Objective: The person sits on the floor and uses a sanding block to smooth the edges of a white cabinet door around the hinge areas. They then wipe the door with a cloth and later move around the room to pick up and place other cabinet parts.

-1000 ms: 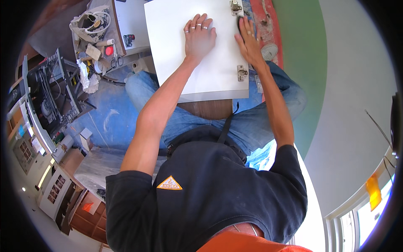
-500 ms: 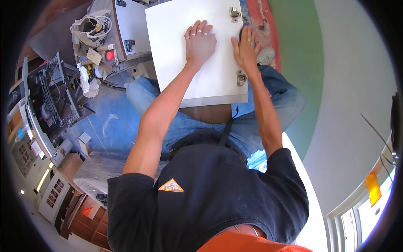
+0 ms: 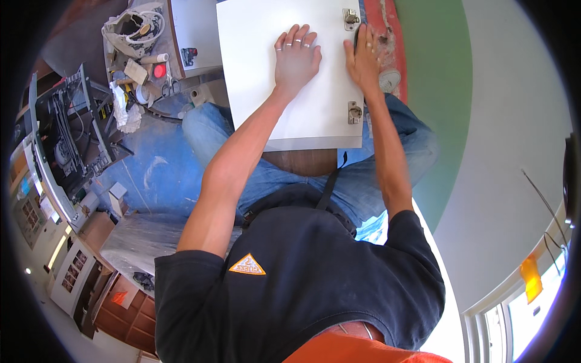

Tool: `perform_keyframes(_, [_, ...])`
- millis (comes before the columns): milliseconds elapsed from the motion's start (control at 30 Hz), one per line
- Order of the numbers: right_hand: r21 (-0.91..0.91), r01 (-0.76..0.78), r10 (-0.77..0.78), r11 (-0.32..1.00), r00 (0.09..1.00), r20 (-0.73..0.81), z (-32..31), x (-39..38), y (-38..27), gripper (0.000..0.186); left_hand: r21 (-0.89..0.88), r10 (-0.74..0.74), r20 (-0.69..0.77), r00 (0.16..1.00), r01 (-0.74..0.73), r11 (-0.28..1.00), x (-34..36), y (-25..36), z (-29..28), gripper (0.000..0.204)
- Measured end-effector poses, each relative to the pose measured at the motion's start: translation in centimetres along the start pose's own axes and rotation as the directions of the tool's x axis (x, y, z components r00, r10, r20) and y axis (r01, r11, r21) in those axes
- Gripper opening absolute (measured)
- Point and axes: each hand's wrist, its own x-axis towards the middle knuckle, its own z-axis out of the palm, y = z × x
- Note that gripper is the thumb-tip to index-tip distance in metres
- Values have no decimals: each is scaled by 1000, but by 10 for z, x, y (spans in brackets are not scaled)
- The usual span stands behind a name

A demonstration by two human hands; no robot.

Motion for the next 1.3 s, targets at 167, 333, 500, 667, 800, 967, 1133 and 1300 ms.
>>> perform_keyframes(167, [171, -24, 11, 985, 997, 72, 4, 26, 18, 66, -50, -3, -37, 999, 1, 999, -1, 0, 0, 34])
perform_keyframes(333, [392, 134, -161, 910, 986, 36, 1, 56, 25, 66, -48, -26, 16, 1000, 27, 998, 1, 2, -4, 35])
perform_keyframes(500, [381, 90, -143, 920, 983, 112, -1, 64, 39, 62, -26, -33, 64, 997, 35, 999, 4, 1, -5, 36])
perform_keyframes(667, [387, 213, -257, 897, 964, 65, -7, 79, 41, 59, -43, -29, 21, 999, 30, 999, 0, 2, -6, 36])
perform_keyframes(800, [335, 188, -234, 923, 967, 103, -7, 104, 39, 51, -50, -17, -3, 1000, 17, 999, 3, 1, -5, 35])
perform_keyframes(967, [349, 297, -340, 889, 938, 66, -7, 119, 44, 51, -77, -22, -5, 1000, 22, 997, 4, 2, -8, 34])
perform_keyframes(1133, [237, 172, -216, 956, 960, 177, -9, 120, 48, 55, -73, -22, 13, 1000, 22, 997, 6, 3, -10, 34])
perform_keyframes(1300, [256, 161, -213, 953, 959, 188, -4, 116, 44, 52, -113, -35, 23, 999, 38, 993, 4, 2, -10, 34])
